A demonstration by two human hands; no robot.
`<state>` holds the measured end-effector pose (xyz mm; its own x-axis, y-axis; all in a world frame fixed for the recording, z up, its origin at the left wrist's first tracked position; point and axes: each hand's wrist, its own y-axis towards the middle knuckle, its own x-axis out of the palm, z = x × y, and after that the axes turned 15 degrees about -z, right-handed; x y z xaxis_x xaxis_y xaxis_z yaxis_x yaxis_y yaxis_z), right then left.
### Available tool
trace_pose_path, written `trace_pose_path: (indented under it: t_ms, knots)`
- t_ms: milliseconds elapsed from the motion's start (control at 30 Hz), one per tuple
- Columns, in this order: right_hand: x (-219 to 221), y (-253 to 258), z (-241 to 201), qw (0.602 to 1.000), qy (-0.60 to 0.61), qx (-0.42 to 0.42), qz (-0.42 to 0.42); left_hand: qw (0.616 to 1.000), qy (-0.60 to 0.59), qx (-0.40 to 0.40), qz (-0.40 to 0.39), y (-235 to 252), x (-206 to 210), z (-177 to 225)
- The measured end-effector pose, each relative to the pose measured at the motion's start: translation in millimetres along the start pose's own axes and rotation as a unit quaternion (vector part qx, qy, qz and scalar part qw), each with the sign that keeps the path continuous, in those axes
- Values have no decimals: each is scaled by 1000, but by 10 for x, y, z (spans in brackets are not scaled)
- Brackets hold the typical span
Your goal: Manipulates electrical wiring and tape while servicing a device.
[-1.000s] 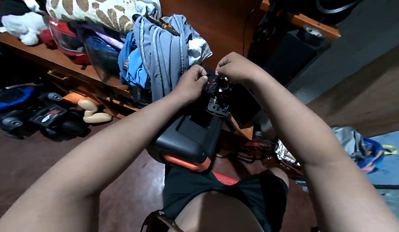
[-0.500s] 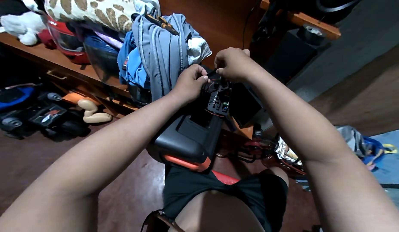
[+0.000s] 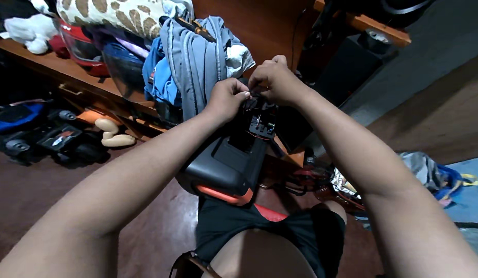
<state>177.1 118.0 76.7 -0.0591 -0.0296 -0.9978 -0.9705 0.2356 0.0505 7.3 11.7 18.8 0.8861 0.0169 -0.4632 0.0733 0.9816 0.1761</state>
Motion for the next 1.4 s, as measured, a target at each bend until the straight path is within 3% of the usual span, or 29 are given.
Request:
trace_pose_path:
  t_ms: [400, 533, 633, 833, 967, 1133, 1400]
  knots:
    - [206, -22, 102, 987, -84, -61, 126, 1000, 7, -18, 8, -16, -15, 39]
    - [287, -36, 41, 977, -125, -12, 171, 1000, 15, 6, 9, 4, -11, -7]
    - [296, -56, -17, 978, -128, 46, 160, 1000, 26, 7, 11, 6, -12, -19]
    - [111, -58, -159, 979, 95, 181, 9, 999, 35, 9, 18, 0, -2, 3]
    - [68, -60, -161, 951, 249, 180, 19, 999, 45, 11, 18, 5, 0, -5]
    - [73, -50, -191, 918, 359, 165, 40, 998, 52, 11, 19, 2, 8, -2]
    - [169, -62, -94, 899, 422, 113, 41, 999, 6, -29, 13, 7, 10, 10]
